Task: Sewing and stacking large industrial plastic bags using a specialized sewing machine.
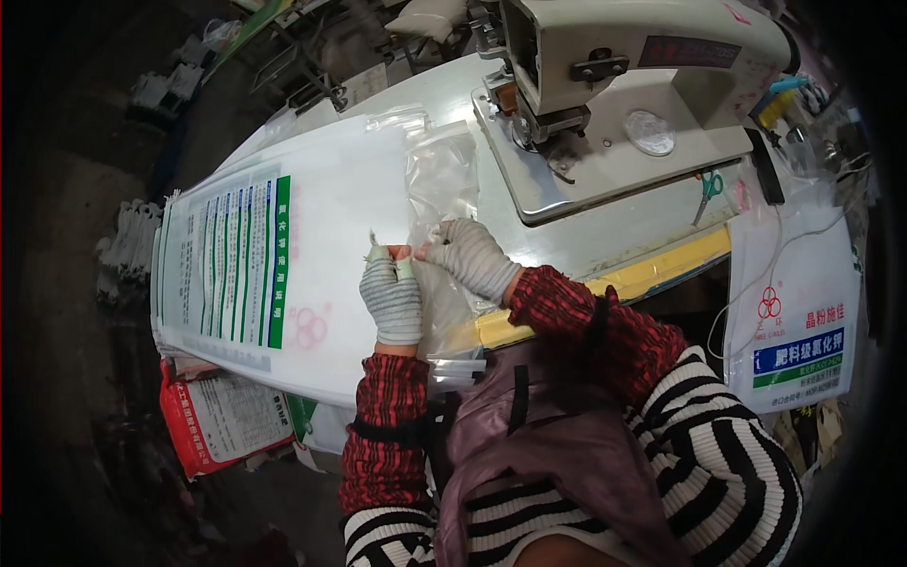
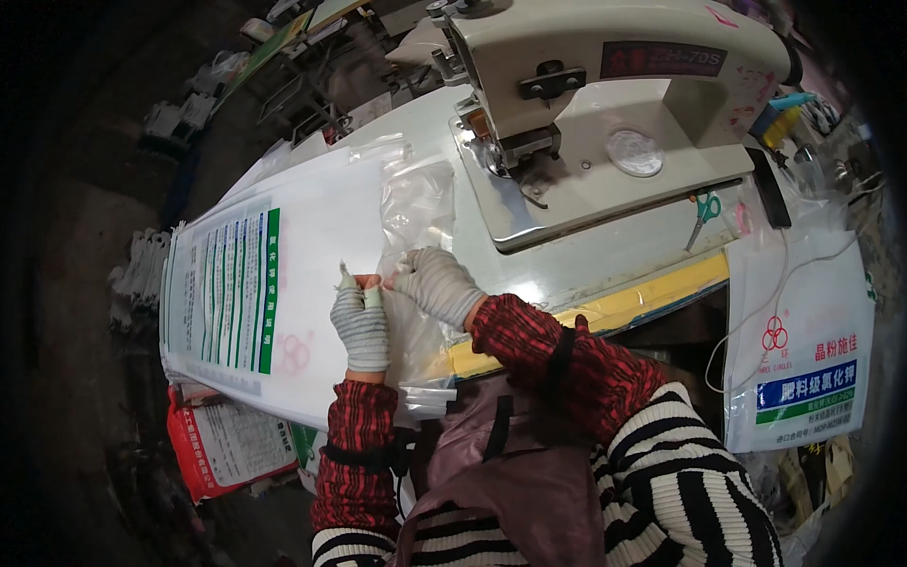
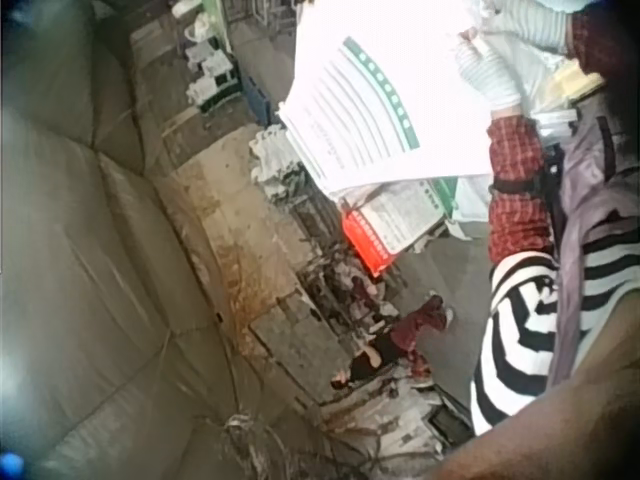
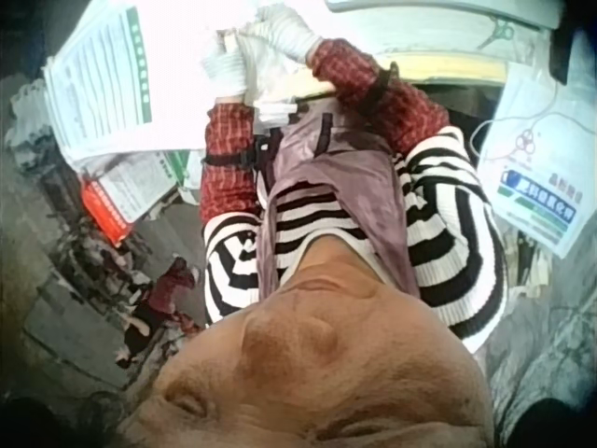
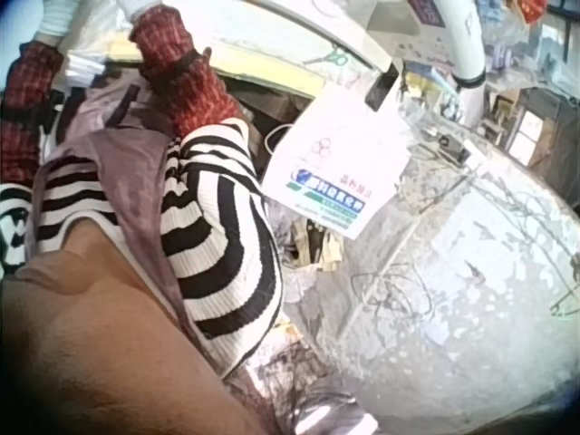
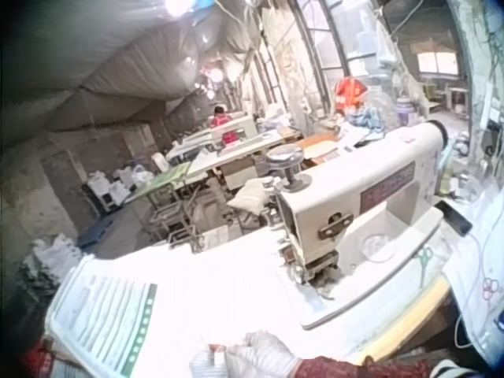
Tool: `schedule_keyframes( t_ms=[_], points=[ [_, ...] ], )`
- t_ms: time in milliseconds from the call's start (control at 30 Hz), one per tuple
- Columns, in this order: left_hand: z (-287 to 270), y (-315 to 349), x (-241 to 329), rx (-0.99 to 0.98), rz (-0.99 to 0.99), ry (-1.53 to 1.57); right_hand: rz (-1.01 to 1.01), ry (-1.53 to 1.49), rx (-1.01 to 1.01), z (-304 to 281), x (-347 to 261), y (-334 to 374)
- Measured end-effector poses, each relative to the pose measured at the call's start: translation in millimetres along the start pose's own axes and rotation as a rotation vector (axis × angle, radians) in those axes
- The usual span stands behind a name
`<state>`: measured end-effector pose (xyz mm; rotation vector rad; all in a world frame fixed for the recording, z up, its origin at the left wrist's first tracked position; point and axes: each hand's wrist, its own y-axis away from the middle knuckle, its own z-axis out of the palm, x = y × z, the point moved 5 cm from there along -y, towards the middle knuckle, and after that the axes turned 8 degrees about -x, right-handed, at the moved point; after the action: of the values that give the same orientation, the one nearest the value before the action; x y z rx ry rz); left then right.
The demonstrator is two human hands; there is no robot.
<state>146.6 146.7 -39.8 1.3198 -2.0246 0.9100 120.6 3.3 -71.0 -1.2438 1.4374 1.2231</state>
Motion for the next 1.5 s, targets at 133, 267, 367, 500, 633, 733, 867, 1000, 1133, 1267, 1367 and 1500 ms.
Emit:
schedule_keyframes(
  t_ms=[133,267,367,500,633,733,867,1000,1133,1267,1367,1500],
  points=[
    [-11,-6,5,0.199,0.195,-0.287,-0.001,-0.141,-0.056,2,-6,5],
    [-49,-33,-49,0.322,-0.416,0.839,0.040,0.122,0.034,-14,22,16],
    [-52,-35,-45,0.263,-0.520,0.809,0.113,0.115,-0.002,-24,18,33],
    [-2,-18,-13,-0.325,-0.438,0.440,0.080,0.252,0.019,-10,0,19],
    [11,-16,-8,-0.367,-0.371,0.333,-0.079,0.268,-0.151,7,-22,22],
    [-13,-30,-39,-0.050,-0.306,0.402,0.057,0.240,0.024,-7,2,19],
    [-73,-34,-69,0.466,-0.406,0.772,0.099,0.344,-0.003,-30,7,39],
    [-65,-19,-57,0.160,-0.779,1.013,-0.157,0.753,0.245,-35,12,54],
    [-65,-3,-48,-0.053,-0.696,1.075,-0.577,0.852,0.108,23,-51,72],
    [-99,28,6,-0.095,-0.334,0.640,-0.730,0.988,-0.531,148,-60,85],
    [-116,63,58,-0.155,-0.263,0.152,-0.868,0.898,-0.572,172,-32,87],
    [-168,127,36,-0.061,-0.245,0.054,-0.381,1.241,-0.463,38,-23,14]
  ],
)
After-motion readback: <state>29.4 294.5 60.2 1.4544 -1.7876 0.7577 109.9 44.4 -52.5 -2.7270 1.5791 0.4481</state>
